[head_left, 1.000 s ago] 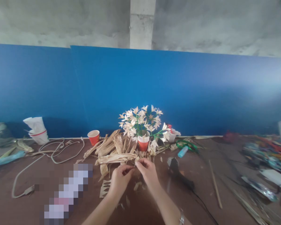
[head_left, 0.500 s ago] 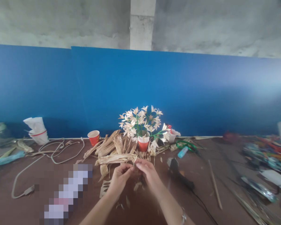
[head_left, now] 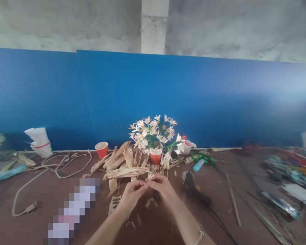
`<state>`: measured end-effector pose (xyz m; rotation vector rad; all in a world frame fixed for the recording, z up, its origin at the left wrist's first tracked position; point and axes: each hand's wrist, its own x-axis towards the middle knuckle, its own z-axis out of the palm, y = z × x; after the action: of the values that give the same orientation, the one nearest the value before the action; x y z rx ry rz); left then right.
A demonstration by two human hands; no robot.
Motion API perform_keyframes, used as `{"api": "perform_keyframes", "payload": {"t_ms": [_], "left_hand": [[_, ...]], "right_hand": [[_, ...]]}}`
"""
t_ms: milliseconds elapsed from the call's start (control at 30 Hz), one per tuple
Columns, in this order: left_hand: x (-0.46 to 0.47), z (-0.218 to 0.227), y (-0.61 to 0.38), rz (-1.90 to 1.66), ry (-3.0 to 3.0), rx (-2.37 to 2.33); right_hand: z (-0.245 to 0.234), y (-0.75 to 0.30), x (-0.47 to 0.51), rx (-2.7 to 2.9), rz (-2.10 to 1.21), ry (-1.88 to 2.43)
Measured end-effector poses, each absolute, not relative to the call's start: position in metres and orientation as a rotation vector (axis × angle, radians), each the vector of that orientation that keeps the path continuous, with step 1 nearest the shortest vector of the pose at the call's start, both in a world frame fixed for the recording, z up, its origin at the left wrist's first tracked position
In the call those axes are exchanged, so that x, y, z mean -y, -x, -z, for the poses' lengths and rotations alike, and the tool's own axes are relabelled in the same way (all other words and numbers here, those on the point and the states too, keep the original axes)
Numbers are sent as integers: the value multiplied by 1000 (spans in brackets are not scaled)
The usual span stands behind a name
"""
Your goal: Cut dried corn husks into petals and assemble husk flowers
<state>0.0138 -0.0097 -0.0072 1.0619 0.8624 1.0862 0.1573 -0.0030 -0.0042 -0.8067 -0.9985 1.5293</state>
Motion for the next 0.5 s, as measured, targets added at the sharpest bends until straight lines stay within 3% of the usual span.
{"api": "perform_keyframes", "payload": {"t_ms": [200, 500], "left_hand": [[8, 12, -13, -1100, -1080, -801], [10, 6, -14, -1126, -1073, -891]], "right_hand": [[3, -159, 3, 994, -1684, 806], [5, -158, 3, 957, -1622, 741]]}}
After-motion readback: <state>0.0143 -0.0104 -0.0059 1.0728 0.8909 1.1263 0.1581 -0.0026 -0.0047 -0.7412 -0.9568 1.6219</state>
